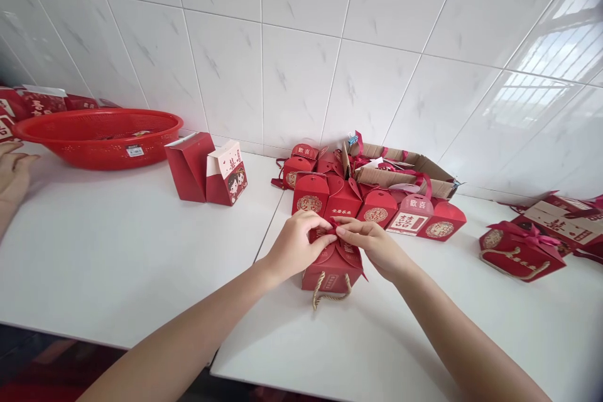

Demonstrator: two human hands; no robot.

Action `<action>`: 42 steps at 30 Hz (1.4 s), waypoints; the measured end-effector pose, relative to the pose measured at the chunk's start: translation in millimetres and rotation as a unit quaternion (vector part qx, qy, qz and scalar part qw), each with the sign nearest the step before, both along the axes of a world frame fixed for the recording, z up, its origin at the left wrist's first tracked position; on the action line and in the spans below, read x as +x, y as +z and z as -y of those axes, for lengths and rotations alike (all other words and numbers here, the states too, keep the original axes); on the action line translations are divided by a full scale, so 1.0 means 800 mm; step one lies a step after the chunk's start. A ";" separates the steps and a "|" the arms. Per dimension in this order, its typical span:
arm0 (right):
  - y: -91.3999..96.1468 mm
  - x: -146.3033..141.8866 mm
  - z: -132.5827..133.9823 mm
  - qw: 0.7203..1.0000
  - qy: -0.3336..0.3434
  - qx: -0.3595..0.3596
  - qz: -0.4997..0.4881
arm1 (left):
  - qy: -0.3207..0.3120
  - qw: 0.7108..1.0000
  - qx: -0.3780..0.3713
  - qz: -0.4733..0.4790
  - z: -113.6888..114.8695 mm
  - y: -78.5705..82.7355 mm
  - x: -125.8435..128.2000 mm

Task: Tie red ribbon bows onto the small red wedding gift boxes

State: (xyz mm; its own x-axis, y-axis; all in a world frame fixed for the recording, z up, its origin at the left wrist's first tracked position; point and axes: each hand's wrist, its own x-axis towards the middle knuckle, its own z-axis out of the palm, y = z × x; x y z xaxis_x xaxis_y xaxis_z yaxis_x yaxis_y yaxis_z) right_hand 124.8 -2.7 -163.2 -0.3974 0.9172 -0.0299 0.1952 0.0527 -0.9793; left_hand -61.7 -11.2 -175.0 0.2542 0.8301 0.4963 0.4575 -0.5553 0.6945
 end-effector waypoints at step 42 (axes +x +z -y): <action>0.029 0.016 -0.005 0.994 0.099 0.006 0.055 | -0.145 0.980 -0.129 0.031 0.013 0.022 -0.009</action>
